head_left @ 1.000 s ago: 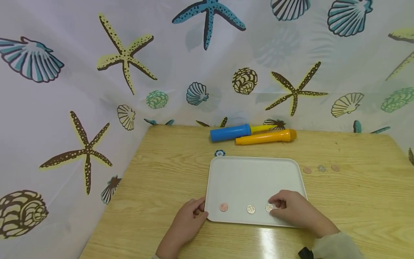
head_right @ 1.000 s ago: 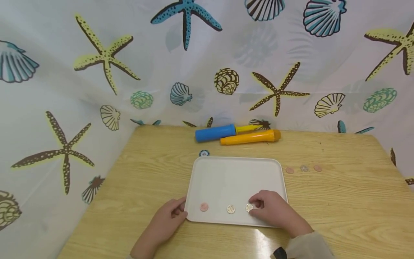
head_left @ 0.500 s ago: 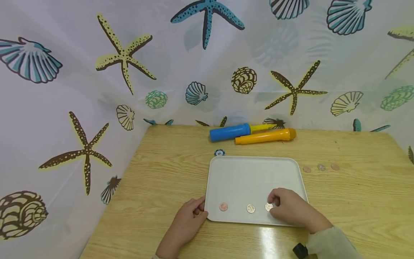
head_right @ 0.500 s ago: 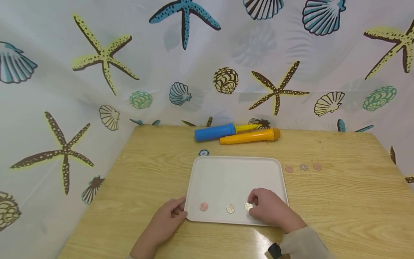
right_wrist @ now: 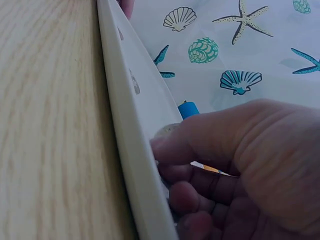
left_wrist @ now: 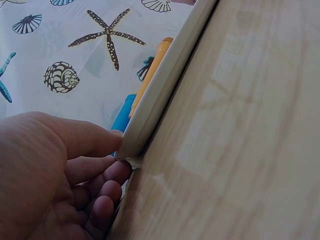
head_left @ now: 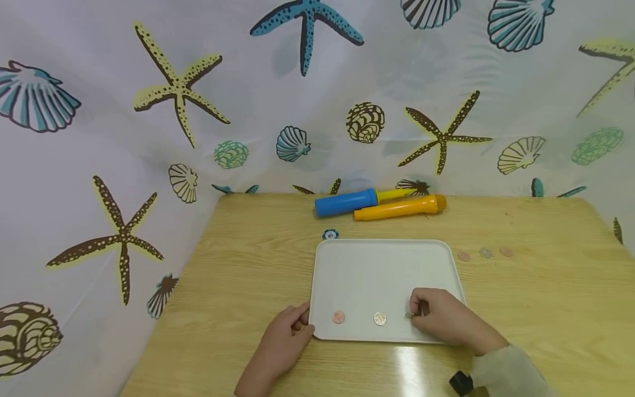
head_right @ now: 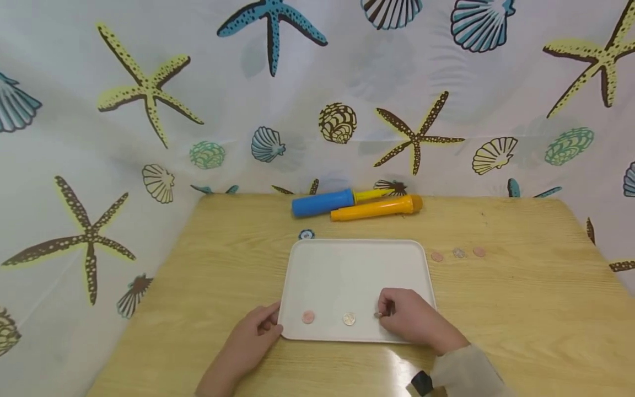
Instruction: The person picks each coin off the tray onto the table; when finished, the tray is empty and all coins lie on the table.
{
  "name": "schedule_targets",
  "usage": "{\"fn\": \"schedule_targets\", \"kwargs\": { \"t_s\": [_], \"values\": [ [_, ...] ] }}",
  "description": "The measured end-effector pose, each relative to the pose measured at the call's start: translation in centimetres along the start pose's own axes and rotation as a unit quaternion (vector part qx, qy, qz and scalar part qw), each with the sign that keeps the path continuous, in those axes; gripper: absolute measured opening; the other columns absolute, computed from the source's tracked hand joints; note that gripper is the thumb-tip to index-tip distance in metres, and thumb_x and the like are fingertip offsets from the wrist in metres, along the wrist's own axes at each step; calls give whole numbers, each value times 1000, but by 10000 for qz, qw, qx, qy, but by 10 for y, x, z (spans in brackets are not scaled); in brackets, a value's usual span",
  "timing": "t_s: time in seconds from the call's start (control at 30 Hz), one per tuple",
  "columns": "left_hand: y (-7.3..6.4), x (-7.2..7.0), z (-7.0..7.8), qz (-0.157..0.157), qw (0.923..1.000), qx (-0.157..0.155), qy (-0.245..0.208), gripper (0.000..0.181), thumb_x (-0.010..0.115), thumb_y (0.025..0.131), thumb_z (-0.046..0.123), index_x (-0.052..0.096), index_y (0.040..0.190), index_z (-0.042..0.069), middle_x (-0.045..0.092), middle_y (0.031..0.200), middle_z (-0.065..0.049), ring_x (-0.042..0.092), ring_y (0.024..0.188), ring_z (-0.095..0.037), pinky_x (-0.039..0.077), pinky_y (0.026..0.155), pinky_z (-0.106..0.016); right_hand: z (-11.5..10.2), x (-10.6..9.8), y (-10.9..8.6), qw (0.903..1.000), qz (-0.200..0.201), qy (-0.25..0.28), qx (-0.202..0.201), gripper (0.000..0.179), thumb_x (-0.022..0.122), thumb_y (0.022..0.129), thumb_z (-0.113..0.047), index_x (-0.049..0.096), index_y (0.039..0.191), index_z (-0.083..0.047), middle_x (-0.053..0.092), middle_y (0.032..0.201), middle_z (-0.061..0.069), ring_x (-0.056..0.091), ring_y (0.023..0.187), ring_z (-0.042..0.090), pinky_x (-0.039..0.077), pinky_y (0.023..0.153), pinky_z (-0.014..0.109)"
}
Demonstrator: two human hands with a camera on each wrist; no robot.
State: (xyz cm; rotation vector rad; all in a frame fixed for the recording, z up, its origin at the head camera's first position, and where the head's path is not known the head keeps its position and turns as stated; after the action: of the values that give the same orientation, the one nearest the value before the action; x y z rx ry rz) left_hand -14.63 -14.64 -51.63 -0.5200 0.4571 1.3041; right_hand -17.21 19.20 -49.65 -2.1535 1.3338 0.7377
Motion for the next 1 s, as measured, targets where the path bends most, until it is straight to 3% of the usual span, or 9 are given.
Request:
{"fn": "schedule_targets", "kwargs": {
  "t_s": [0.27, 0.53, 0.83, 1.0],
  "values": [
    [-2, 1, -2, 37, 9999, -131, -57, 51, 69, 93, 12, 57, 141, 2, 57, 98, 2, 49, 89, -15, 45, 77, -26, 12, -7, 1, 9974, -112, 642, 306, 7, 74, 92, -24, 71, 93, -18, 65, 87, -4, 58, 82, 17, 49, 71, 26],
    [-2, -1, 1, 94, 9999, -83, 85, 50, 69, 93, 11, 58, 140, 1, 57, 97, 2, 50, 87, -14, 45, 77, -26, 25, -29, 1, 9766, 595, 1760, 1083, 26, 74, 92, -29, 72, 106, -7, 68, 88, 6, 59, 77, 19, 50, 61, 28],
    [-2, -1, 3, 150, 9998, -111, 69, 49, 70, 92, 9, 59, 139, 2, 57, 96, 3, 49, 86, -14, 45, 75, -25, 51, -55, -10, 9598, 1347, 2007, 1429, 36, 71, 95, -31, 68, 116, -3, 68, 97, 10, 59, 81, 19, 51, 64, 27],
    [-1, 0, 3, 108, 9999, -115, 49, 50, 70, 92, 11, 59, 140, 3, 57, 97, 3, 49, 86, -14, 45, 75, -25, 65, -61, -18, 9553, 1580, 1896, 1628, 38, 69, 97, -30, 65, 120, 1, 69, 98, 7, 61, 79, 16, 53, 64, 27]
  ]
}}
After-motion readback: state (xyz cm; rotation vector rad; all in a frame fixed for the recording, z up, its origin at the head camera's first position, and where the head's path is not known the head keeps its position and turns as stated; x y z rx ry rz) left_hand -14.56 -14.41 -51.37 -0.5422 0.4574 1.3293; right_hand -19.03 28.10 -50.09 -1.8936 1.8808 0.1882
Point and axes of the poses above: each hand's wrist, its own y-axis towards the middle knuckle, its own x-axis out of the palm, z = x × y, the point moved 2 cm from there along y, towards the middle knuckle
